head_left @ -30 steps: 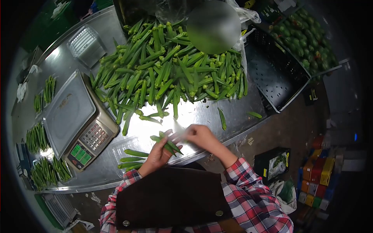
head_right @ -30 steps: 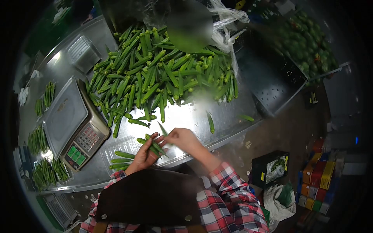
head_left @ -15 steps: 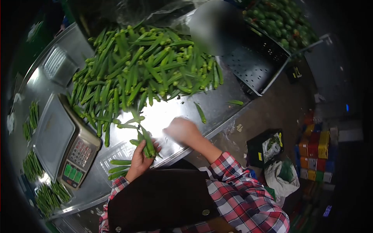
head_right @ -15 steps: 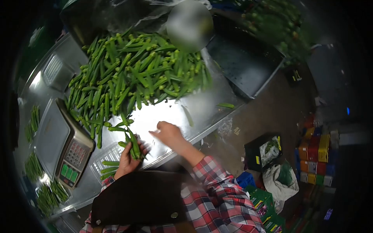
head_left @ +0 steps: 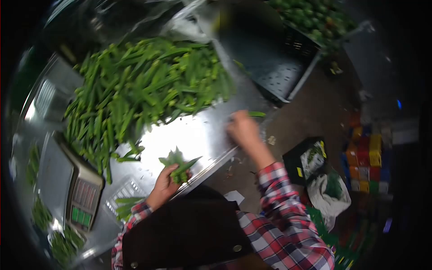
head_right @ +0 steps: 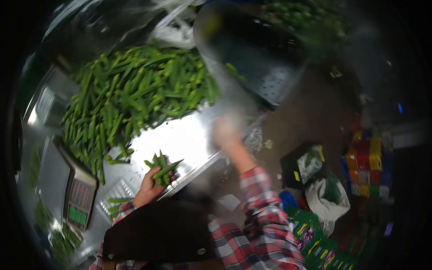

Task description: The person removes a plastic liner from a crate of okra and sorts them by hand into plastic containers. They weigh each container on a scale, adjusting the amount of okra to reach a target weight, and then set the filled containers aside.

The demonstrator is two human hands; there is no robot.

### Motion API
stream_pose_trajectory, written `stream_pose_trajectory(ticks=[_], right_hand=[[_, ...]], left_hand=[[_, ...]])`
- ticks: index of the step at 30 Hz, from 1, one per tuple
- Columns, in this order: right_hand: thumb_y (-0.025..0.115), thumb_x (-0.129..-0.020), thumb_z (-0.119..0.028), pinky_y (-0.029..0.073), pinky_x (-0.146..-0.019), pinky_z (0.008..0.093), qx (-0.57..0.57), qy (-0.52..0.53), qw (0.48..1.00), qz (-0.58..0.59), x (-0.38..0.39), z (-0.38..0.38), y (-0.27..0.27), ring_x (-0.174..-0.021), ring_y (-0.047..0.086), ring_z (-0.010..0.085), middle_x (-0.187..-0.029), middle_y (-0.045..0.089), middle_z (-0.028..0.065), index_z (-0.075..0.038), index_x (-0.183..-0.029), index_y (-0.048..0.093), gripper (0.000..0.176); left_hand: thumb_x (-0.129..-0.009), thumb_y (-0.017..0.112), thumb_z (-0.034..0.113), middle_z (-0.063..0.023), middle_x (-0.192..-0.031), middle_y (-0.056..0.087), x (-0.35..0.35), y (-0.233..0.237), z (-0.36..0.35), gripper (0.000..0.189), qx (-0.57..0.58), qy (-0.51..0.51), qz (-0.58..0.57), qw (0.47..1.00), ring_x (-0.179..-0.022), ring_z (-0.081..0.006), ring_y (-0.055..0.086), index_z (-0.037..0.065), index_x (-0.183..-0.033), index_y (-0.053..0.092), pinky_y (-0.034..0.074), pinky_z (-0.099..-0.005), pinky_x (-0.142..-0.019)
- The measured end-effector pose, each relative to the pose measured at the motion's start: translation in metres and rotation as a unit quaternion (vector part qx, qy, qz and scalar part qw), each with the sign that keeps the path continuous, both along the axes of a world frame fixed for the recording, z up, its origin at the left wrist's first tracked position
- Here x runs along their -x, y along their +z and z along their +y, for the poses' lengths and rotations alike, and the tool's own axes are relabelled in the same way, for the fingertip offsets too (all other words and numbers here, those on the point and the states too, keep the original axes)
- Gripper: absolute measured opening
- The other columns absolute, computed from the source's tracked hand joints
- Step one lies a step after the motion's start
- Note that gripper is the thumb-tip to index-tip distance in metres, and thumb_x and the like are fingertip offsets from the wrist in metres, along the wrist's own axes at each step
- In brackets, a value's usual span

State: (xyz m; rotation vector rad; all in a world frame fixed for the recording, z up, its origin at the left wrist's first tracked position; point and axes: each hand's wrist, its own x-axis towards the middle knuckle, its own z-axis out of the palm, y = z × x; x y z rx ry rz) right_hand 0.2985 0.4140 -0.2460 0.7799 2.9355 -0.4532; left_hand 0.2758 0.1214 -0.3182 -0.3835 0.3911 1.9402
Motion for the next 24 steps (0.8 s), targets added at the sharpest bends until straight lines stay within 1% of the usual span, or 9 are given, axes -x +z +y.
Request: stream_pose_trajectory(ticks=[2, 3, 7, 9, 12, 15, 18, 22, 24], right_hand=[[0.062, -0.071, -0.013, 0.048, -0.074, 0.0441, -0.099, -0.027, 0.992, -0.08, -0.001, 0.065, -0.033, -0.09, 0.057, 0.0374, -0.112, 0.046, 0.0188, -0.006, -0.11, 0.046, 0.043], [0.063, -0.071, -0.015, 0.048, -0.076, 0.0449, -0.092, -0.044, 0.984, -0.147, 0.004, 0.076, -0.026, -0.092, 0.057, 0.0369, -0.115, 0.045, 0.0177, -0.007, -0.112, 0.044, 0.045], [0.064, -0.071, -0.016, 0.047, -0.074, 0.045, -0.125, 0.04, 0.985, -0.116, 0.008, 0.084, -0.018, -0.09, 0.057, 0.0382, -0.102, 0.056, 0.0181, -0.005, -0.099, 0.054, 0.032], [0.063, -0.072, -0.013, 0.047, -0.069, 0.0385, -0.067, 0.079, 0.995, -0.011, 0.009, 0.071, -0.011, -0.082, 0.061, 0.0295, -0.089, 0.061, 0.0136, -0.002, -0.095, 0.056, 0.027], [0.062, -0.075, -0.01, 0.045, -0.066, 0.0298, 0.215, 0.029, 0.976, 0.033, 0.018, 0.043, -0.021, -0.074, 0.057, 0.0167, -0.081, 0.06, 0.0073, 0.0, -0.093, 0.057, 0.022], [0.065, -0.075, -0.015, 0.045, -0.07, 0.0274, 0.304, 0.148, 0.94, 0.034, 0.025, -0.013, -0.026, -0.077, 0.056, 0.0149, -0.086, 0.061, 0.0099, -0.001, -0.104, 0.059, 0.033], [0.063, -0.077, -0.013, 0.044, -0.069, 0.0259, 0.348, 0.24, 0.906, 0.011, 0.027, -0.09, -0.01, -0.077, 0.054, 0.0149, -0.088, 0.058, 0.0079, -0.002, -0.104, 0.059, 0.029], [0.062, -0.079, -0.012, 0.043, -0.069, 0.0261, 0.378, 0.313, 0.871, 0.002, 0.016, -0.171, -0.002, -0.079, 0.052, 0.0179, -0.087, 0.054, 0.0066, -0.006, -0.103, 0.06, 0.025], [0.062, -0.078, -0.013, 0.043, -0.071, 0.0292, 0.338, 0.369, 0.865, 0.015, 0.008, -0.204, 0.001, -0.081, 0.053, 0.0226, -0.087, 0.054, 0.0087, -0.006, -0.103, 0.059, 0.026]], left_hand=[[-0.082, 0.056, 0.011, -0.0204, -0.097, 0.057, 0.001, 0.002, -0.009, 0.022, 0.012, 0.007, -0.021, 1.0, -0.087, -0.029, 0.058, -0.004, -0.098, 0.052, 0.045, -0.0443, -0.086], [-0.082, 0.056, 0.011, -0.0197, -0.099, 0.057, 0.001, 0.009, -0.015, 0.026, 0.028, 0.0, -0.018, 0.999, -0.087, -0.0291, 0.059, -0.004, -0.103, 0.051, 0.047, -0.0439, -0.084], [-0.081, 0.058, 0.018, -0.0186, -0.108, 0.055, -0.002, 0.015, -0.045, 0.051, -0.036, 0.056, 0.035, 0.997, -0.09, -0.0282, 0.059, -0.003, -0.124, 0.038, 0.048, -0.0446, -0.081], [-0.078, 0.062, 0.019, -0.0183, -0.115, 0.052, -0.002, 0.025, -0.077, 0.065, -0.035, 0.058, 0.083, 0.994, -0.096, -0.0293, 0.056, 0.0, -0.131, 0.031, 0.048, -0.044, -0.079], [-0.074, 0.066, 0.016, -0.0191, -0.117, 0.052, -0.006, 0.064, -0.125, 0.07, 0.051, 0.062, 0.153, 0.985, -0.102, -0.031, 0.054, 0.002, -0.133, 0.031, 0.047, -0.0438, -0.078], [-0.069, 0.068, 0.005, -0.0171, -0.12, 0.05, 0.004, 0.076, -0.192, 0.064, 0.203, -0.063, 0.22, 0.952, -0.105, -0.0304, 0.052, 0.0, -0.126, 0.04, 0.045, -0.0432, -0.085], [-0.065, 0.072, 0.007, -0.0154, -0.121, 0.049, 0.028, 0.093, -0.206, 0.065, 0.395, -0.214, 0.515, 0.73, -0.107, -0.0291, 0.051, 0.001, -0.123, 0.043, 0.041, -0.0379, -0.09], [-0.062, 0.075, 0.011, -0.0147, -0.121, 0.047, 0.037, 0.086, -0.214, 0.072, 0.444, -0.311, 0.68, 0.494, -0.111, -0.0325, 0.045, 0.004, -0.125, 0.042, 0.037, -0.0358, -0.096], [-0.061, 0.075, 0.013, -0.0143, -0.122, 0.046, 0.032, 0.084, -0.23, 0.07, 0.457, -0.247, 0.697, 0.494, -0.113, -0.0325, 0.043, 0.007, -0.124, 0.044, 0.037, -0.0367, -0.096]])
